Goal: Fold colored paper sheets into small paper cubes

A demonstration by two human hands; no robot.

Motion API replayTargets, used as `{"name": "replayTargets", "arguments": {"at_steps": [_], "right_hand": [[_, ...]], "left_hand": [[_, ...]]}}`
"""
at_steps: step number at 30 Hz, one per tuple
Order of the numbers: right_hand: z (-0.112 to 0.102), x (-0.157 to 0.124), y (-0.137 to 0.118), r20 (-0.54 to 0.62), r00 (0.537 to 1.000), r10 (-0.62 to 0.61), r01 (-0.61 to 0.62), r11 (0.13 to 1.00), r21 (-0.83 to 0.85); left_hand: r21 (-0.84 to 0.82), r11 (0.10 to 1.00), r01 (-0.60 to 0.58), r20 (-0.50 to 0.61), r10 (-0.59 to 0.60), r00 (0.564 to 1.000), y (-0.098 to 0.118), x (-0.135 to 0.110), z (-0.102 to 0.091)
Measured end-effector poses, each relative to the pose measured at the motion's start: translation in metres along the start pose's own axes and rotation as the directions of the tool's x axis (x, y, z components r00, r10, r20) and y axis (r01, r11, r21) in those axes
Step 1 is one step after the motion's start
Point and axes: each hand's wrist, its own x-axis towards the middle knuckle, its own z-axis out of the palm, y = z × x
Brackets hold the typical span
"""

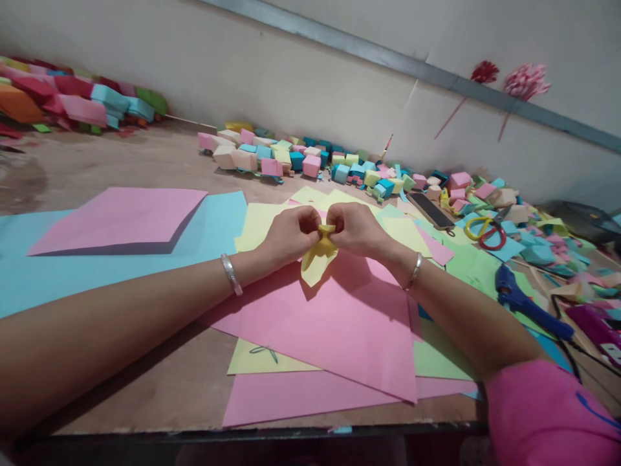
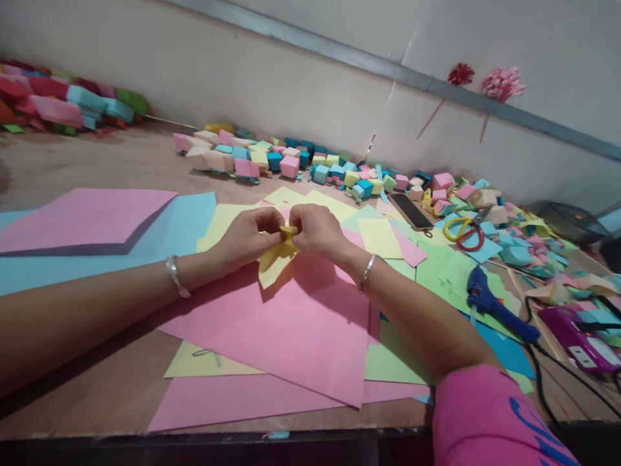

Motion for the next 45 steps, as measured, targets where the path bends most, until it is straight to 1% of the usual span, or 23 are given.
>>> {"name": "replayTargets", "arguments": {"at_steps": [3, 7, 9, 12, 15, 17, 21, 22, 24, 27, 29, 31, 33, 34, 36, 39, 41, 43, 45], "right_hand": [[0.001, 0.000, 0.000, -0.003, 1.000, -0.030, 0.030, 0.999, -0.023], [0.000, -0.001, 0.000, -0.005, 0.998, -0.069, 0.068, 0.990, -0.124], [-0.003, -0.002, -0.001, 0.033, 0.995, -0.096, 0.100, 0.981, -0.167], [-0.009, -0.003, -0.003, 0.138, 0.981, -0.133, 0.160, 0.966, -0.206], [-0.013, -0.002, -0.003, 0.209, 0.975, -0.072, 0.123, 0.962, -0.245], [-0.014, -0.002, -0.004, 0.188, 0.981, -0.037, 0.082, 0.968, -0.238], [-0.012, -0.002, -0.004, 0.043, 0.998, -0.044, 0.050, 0.988, -0.143], [-0.011, -0.002, -0.003, 0.043, 0.998, -0.044, 0.050, 0.991, -0.125], [-0.010, -0.001, -0.003, 0.096, 0.995, -0.031, 0.043, 0.991, -0.131], [-0.008, 0.001, -0.002, 0.167, 0.986, 0.005, 0.029, 0.979, -0.203], [-0.006, 0.002, -0.003, 0.171, 0.985, 0.017, 0.027, 0.967, -0.253], [-0.005, 0.002, -0.004, 0.167, 0.986, 0.015, 0.036, 0.954, -0.299], [-0.004, 0.001, -0.005, 0.170, 0.985, -0.004, 0.063, 0.937, -0.344], [-0.003, 0.001, -0.005, 0.169, 0.985, -0.020, 0.082, 0.927, -0.366], [-0.002, 0.000, -0.005, 0.160, 0.986, -0.056, 0.118, 0.906, -0.407], [-0.002, -0.002, -0.005, 0.130, 0.984, -0.120, 0.166, 0.874, -0.456], [-0.003, -0.003, -0.007, 0.131, 0.979, -0.156, 0.200, 0.854, -0.480], [-0.004, -0.005, -0.012, 0.145, 0.975, -0.168, 0.219, 0.835, -0.504], [-0.007, -0.009, -0.018, 0.158, 0.977, -0.146, 0.208, 0.821, -0.531]], "left_hand": [[-0.012, 1.000, -0.026, 0.005, 0.027, 1.000, -0.002, 0.000, 0.000], [0.030, 0.999, -0.026, -0.012, 0.026, 1.000, 0.001, -0.002, -0.001], [0.047, 0.999, -0.024, -0.027, 0.025, 0.999, 0.004, -0.003, -0.001], [0.078, 0.997, -0.029, -0.033, 0.031, 0.999, 0.007, -0.004, -0.001], [0.117, 0.992, -0.051, -0.034, 0.056, 0.998, 0.009, -0.004, -0.001], [0.131, 0.988, -0.076, -0.029, 0.080, 0.996, 0.009, -0.004, 0.000], [0.145, 0.984, -0.105, -0.013, 0.108, 0.994, 0.007, -0.005, 0.000], [0.153, 0.982, -0.113, -0.012, 0.116, 0.993, 0.006, -0.005, 0.000], [0.172, 0.977, -0.128, -0.011, 0.132, 0.991, 0.006, -0.006, 0.001], [0.201, 0.970, -0.137, 0.006, 0.139, 0.990, 0.008, -0.007, 0.001], [0.215, 0.970, -0.117, 0.016, 0.116, 0.993, 0.011, -0.007, 0.001], [0.204, 0.977, -0.057, 0.017, 0.055, 0.998, 0.013, -0.007, 0.001], [0.184, 0.983, 0.000, -0.007, 0.002, 1.000, 0.015, -0.007, 0.000], [0.182, 0.983, 0.010, -0.019, -0.007, 1.000, 0.015, -0.007, 0.000], [0.214, 0.977, -0.004, -0.036, 0.012, 0.999, 0.013, -0.006, 0.000], [0.334, 0.940, -0.066, -0.010, 0.073, 0.997, 0.011, -0.006, 0.000], [0.398, 0.913, -0.089, -0.005, 0.099, 0.995, 0.011, -0.006, 0.000], [0.406, 0.911, -0.069, -0.025, 0.086, 0.996, 0.013, -0.007, -0.001], [0.394, 0.918, -0.045, -0.049, 0.070, 0.996, 0.014, -0.007, -0.001]]}}
